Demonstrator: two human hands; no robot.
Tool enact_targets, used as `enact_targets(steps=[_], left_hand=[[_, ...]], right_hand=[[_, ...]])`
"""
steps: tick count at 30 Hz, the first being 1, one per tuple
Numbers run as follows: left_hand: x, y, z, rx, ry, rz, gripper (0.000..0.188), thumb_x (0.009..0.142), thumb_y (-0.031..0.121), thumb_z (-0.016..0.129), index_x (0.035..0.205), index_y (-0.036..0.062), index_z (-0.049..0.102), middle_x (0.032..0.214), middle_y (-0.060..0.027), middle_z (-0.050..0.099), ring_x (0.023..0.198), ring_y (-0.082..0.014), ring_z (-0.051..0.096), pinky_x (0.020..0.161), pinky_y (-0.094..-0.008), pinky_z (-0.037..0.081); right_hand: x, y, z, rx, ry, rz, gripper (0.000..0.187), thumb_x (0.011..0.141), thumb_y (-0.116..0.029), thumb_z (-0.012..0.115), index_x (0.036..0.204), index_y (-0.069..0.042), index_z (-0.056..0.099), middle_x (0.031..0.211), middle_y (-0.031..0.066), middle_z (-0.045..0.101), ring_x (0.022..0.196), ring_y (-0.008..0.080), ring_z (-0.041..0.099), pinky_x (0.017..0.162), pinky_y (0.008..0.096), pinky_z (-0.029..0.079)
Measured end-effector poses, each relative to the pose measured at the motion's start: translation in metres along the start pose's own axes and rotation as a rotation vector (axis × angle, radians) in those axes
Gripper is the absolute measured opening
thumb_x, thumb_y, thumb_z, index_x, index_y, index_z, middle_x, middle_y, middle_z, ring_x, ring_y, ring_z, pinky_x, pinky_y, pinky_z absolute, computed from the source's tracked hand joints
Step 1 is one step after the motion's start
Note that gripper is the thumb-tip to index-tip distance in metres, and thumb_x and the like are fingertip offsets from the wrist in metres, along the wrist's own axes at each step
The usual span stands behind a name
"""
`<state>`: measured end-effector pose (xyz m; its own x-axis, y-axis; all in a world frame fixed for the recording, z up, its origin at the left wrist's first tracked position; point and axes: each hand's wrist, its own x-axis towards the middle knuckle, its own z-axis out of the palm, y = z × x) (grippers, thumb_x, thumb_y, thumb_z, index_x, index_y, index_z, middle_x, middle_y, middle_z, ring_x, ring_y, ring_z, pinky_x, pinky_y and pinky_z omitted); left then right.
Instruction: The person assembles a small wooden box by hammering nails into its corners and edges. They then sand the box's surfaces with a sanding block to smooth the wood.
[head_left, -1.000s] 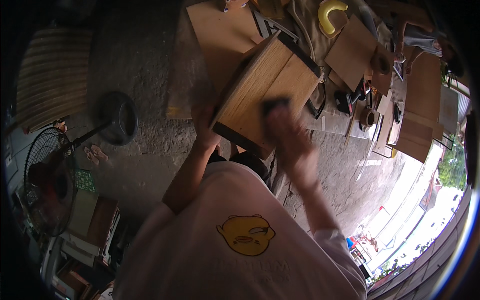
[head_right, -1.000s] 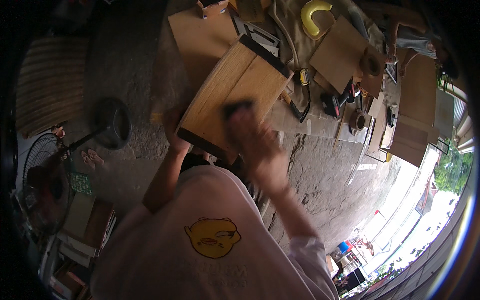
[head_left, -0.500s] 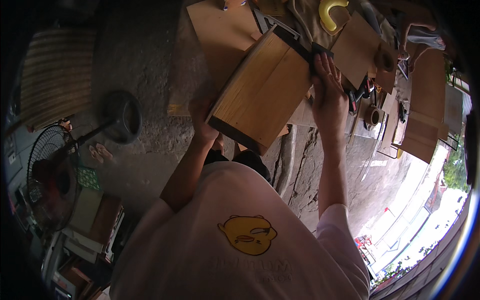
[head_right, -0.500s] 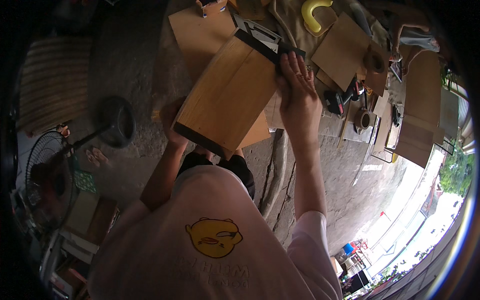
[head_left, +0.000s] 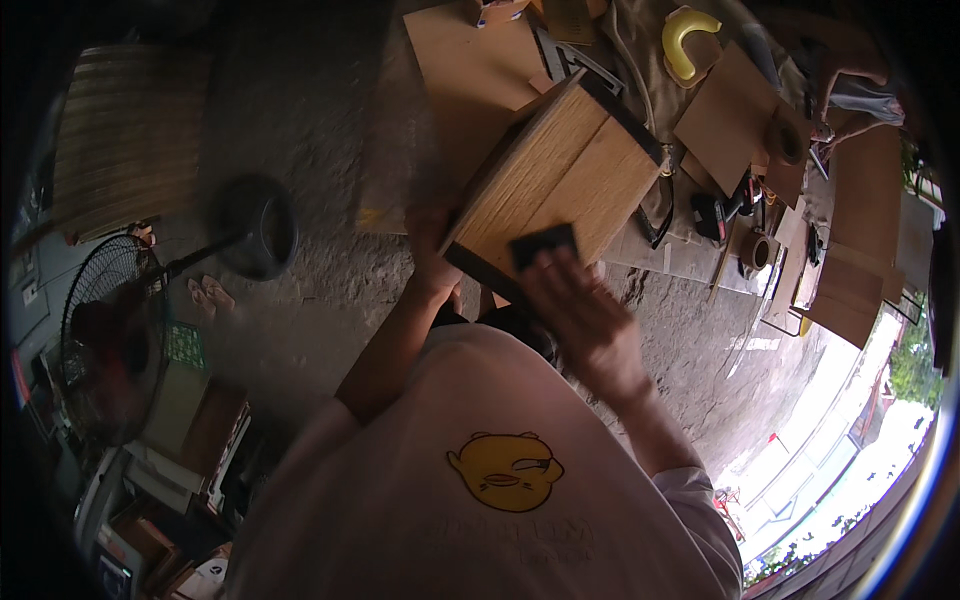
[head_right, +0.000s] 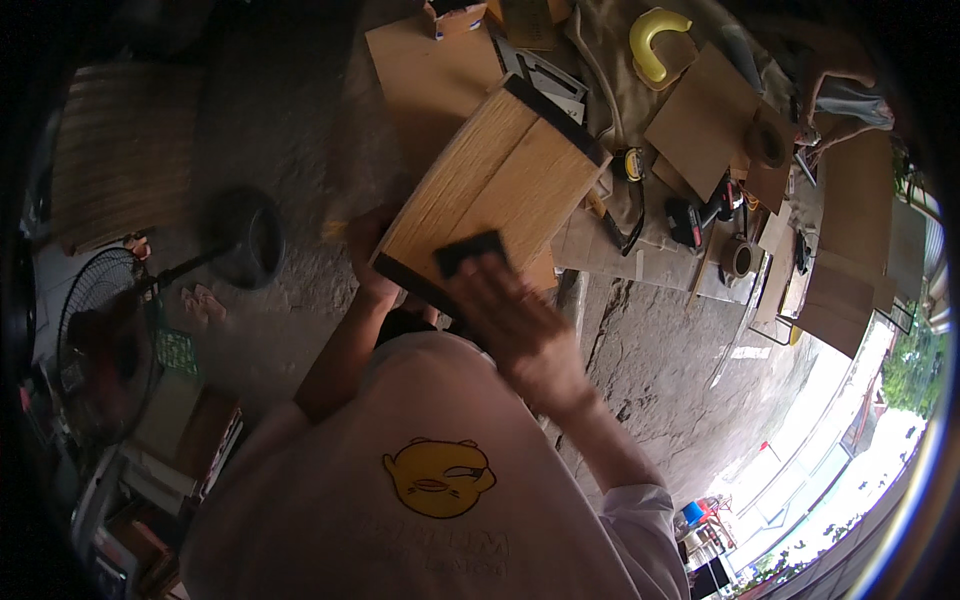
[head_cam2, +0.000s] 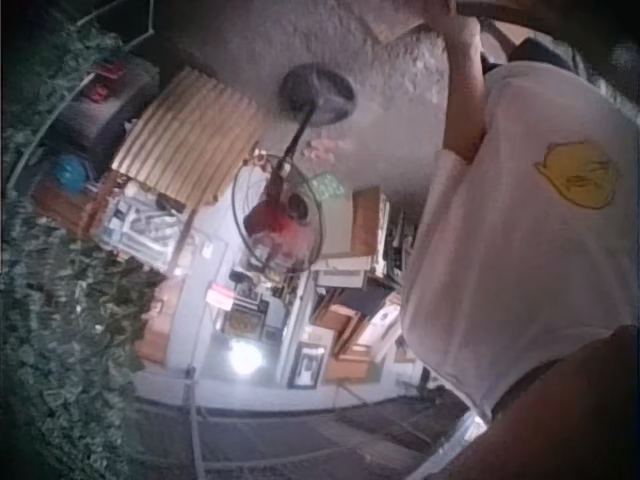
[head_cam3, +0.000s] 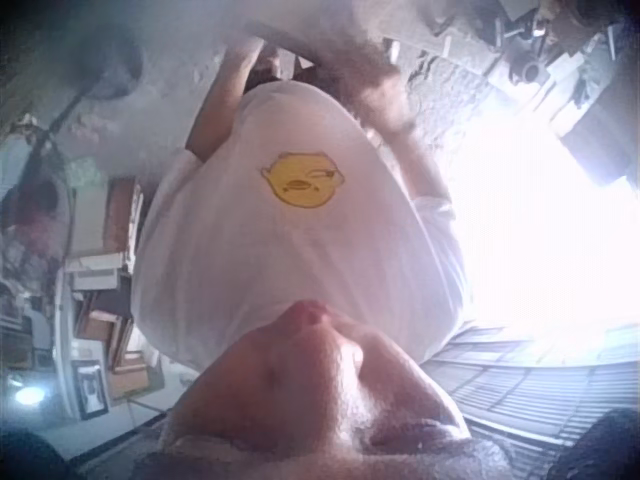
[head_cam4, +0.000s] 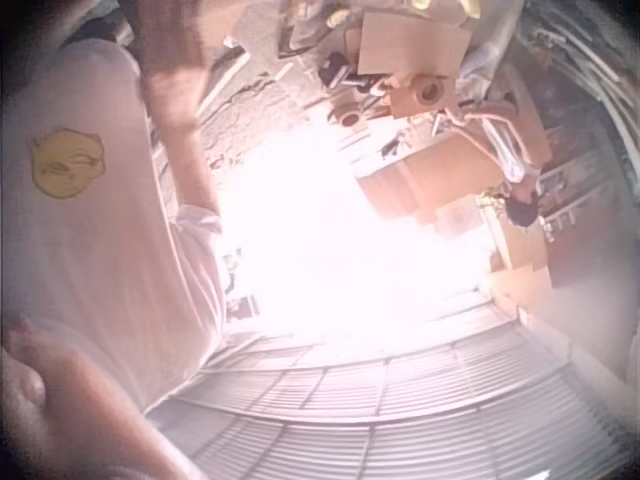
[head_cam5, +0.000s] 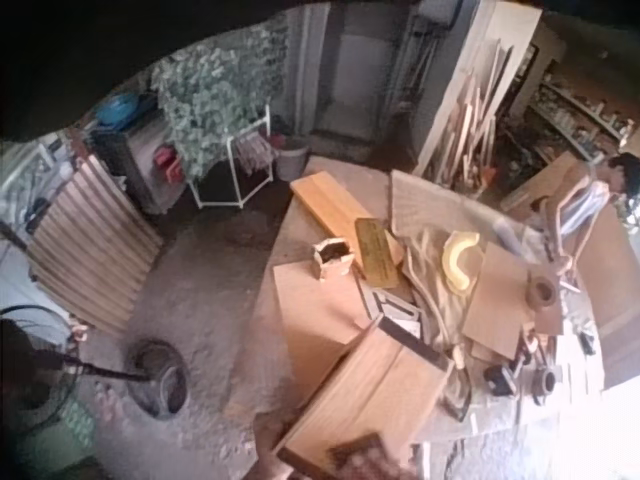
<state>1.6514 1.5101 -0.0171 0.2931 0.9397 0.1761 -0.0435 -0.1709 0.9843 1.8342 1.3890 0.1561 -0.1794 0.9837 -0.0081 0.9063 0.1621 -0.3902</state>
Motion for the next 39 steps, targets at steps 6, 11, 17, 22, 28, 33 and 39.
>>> enact_targets(steps=[6,11,17,22,28,33,39], left_hand=[[-0.045,-0.056,0.006,-0.894,0.345,-0.832,0.043,0.107,0.032,0.048,0.097,-0.0017,0.073,0.089,-0.0092,0.074,0.079,-0.0187,0.069,0.072,-0.0334,0.053],[-0.003,0.007,0.002,-0.3,0.024,-0.057,0.045,0.11,0.031,0.044,0.101,-0.0032,0.073,0.09,-0.0149,0.076,0.077,-0.0224,0.071,0.069,-0.0336,0.054],[-0.003,0.013,0.016,0.055,0.055,0.072,0.039,0.104,0.029,0.052,0.093,-0.0012,0.073,0.081,-0.0107,0.072,0.069,-0.0197,0.068,0.067,-0.0358,0.054],[-0.007,-0.014,-0.001,-0.103,0.047,0.035,0.036,0.103,0.026,0.055,0.093,-0.0027,0.074,0.08,-0.0111,0.073,0.068,-0.0184,0.07,0.064,-0.0336,0.054],[0.008,0.02,0.004,-0.009,0.066,0.017,0.036,0.101,0.025,0.058,0.092,-0.0053,0.074,0.077,-0.0095,0.073,0.069,-0.0163,0.069,0.06,-0.0316,0.053],[0.0,0.005,0.005,-0.065,0.019,0.005,0.023,0.092,0.017,0.065,0.085,-0.0035,0.072,0.072,-0.013,0.071,0.064,-0.0217,0.071,0.06,-0.0322,0.053],[0.0,-0.006,0.004,-0.135,0.136,0.043,0.027,0.095,0.021,0.062,0.087,-0.0037,0.071,0.072,-0.0124,0.07,0.063,-0.0229,0.07,0.059,-0.0324,0.053]], right_hand=[[0.079,-0.051,0.016,0.079,0.04,-0.154,0.044,0.095,-0.011,0.061,0.139,-0.011,0.067,0.15,0.007,0.06,0.14,0.0232,0.056,0.115,0.0411,0.047],[-0.02,-0.024,-0.005,-0.015,-0.068,-0.065,0.039,0.096,-0.012,0.061,0.133,-0.008,0.071,0.148,0.0076,0.062,0.14,0.0227,0.057,0.113,0.0419,0.048],[0.047,-0.043,0.012,0.026,-0.007,-0.154,0.046,0.093,-0.012,0.063,0.139,-0.01,0.066,0.147,0.007,0.063,0.137,0.0214,0.059,0.113,0.042,0.049],[0.087,0.044,-0.006,-0.138,0.173,0.008,0.05,0.094,-0.006,0.062,0.143,-0.011,0.064,0.148,0.0079,0.062,0.136,0.0232,0.061,0.111,0.0435,0.051],[0.081,0.026,0.006,-0.051,0.193,0.038,0.05,0.097,-0.022,0.065,0.146,-0.018,0.06,0.15,0.0049,0.06,0.137,0.022,0.058,0.115,0.0449,0.046],[0.107,0.052,-0.011,-0.22,0.238,0.097,0.058,0.089,-0.008,0.067,0.146,-0.017,0.06,0.155,0.0066,0.055,0.138,0.0268,0.058,0.112,0.0416,0.051],[0.096,0.017,0.015,-0.347,0.156,0.023,0.056,0.092,-0.015,0.061,0.148,-0.012,0.055,0.145,0.0083,0.062,0.136,0.0237,0.059,0.111,0.0405,0.051]])
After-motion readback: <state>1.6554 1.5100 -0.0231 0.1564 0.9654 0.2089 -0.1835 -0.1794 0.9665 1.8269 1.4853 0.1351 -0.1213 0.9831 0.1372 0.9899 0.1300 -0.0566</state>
